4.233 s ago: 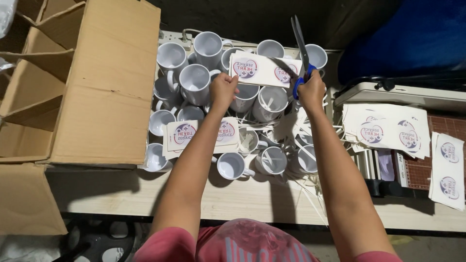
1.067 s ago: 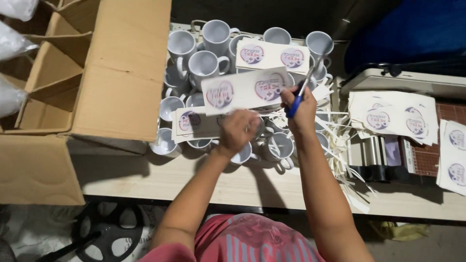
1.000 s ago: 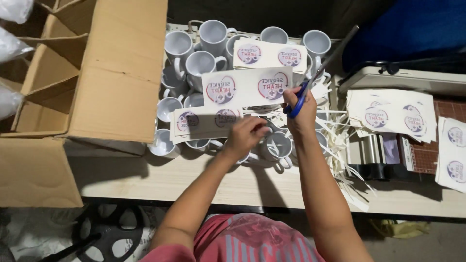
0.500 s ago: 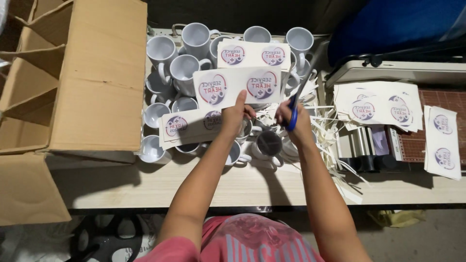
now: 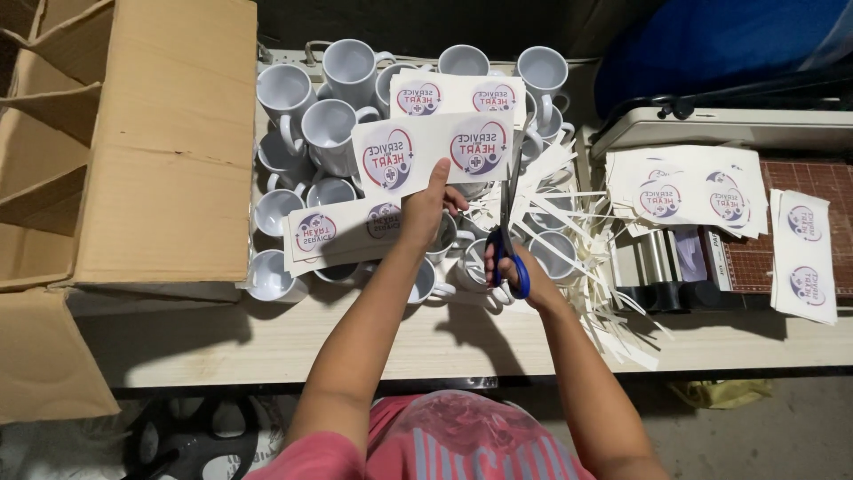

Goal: Cutting out printed mug labels using a pair of scissors.

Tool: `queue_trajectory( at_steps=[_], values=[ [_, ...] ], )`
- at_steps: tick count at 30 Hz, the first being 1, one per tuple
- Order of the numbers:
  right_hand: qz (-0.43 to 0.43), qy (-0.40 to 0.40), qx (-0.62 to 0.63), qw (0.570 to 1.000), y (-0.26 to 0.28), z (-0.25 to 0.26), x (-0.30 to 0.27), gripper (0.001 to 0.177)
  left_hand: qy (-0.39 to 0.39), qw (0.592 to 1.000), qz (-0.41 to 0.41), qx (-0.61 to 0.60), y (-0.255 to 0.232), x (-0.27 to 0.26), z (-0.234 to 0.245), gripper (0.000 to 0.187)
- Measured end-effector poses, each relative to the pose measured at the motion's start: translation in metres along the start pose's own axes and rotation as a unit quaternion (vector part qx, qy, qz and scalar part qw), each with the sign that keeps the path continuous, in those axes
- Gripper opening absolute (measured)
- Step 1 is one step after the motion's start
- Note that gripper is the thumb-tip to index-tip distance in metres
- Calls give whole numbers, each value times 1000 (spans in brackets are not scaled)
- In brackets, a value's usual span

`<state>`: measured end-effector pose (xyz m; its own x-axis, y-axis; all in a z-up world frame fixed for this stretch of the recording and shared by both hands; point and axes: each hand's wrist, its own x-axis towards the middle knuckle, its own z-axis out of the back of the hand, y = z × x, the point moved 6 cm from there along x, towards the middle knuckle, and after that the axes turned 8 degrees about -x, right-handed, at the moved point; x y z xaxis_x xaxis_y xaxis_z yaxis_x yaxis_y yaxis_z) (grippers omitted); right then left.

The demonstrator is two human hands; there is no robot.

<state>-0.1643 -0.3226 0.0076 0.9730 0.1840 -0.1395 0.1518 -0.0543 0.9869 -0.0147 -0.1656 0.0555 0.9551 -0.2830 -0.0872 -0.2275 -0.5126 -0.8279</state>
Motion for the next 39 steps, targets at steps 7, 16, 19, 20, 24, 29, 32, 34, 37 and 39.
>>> queue_trajectory(
  at_steps=[7,16,19,20,24,29,32,34,37,39],
  values=[
    [8,-4,7,1000,16,-5,6,73,0,1000,8,11,1,0,1,43],
    [20,-3,10,1000,18,-9,10,71,-4,999,17,35,-6,-1,-1,44],
    [26,-9,3,1000,17,-10,10,67,-13,997,33,64,-2,0,3,48],
    [24,-19,-11,999,18,-10,10,62,-7,996,42,77,0,1,4,52],
    [10,-51,-64,997,12,-9,10,52,6,994,53,96,10,5,11,62],
    [9,-63,-54,997,10,-13,10,52,6,997,36,66,-8,-2,0,50],
    [32,-51,-16,998,13,-12,13,52,11,997,48,60,3,0,5,51],
    [46,-40,6,998,15,-9,14,53,14,996,60,62,17,2,11,53],
    [50,-37,28,998,17,-4,16,54,30,995,73,62,26,0,12,62],
    [46,-47,32,997,18,0,16,53,25,995,72,63,12,-10,3,53]
  ],
)
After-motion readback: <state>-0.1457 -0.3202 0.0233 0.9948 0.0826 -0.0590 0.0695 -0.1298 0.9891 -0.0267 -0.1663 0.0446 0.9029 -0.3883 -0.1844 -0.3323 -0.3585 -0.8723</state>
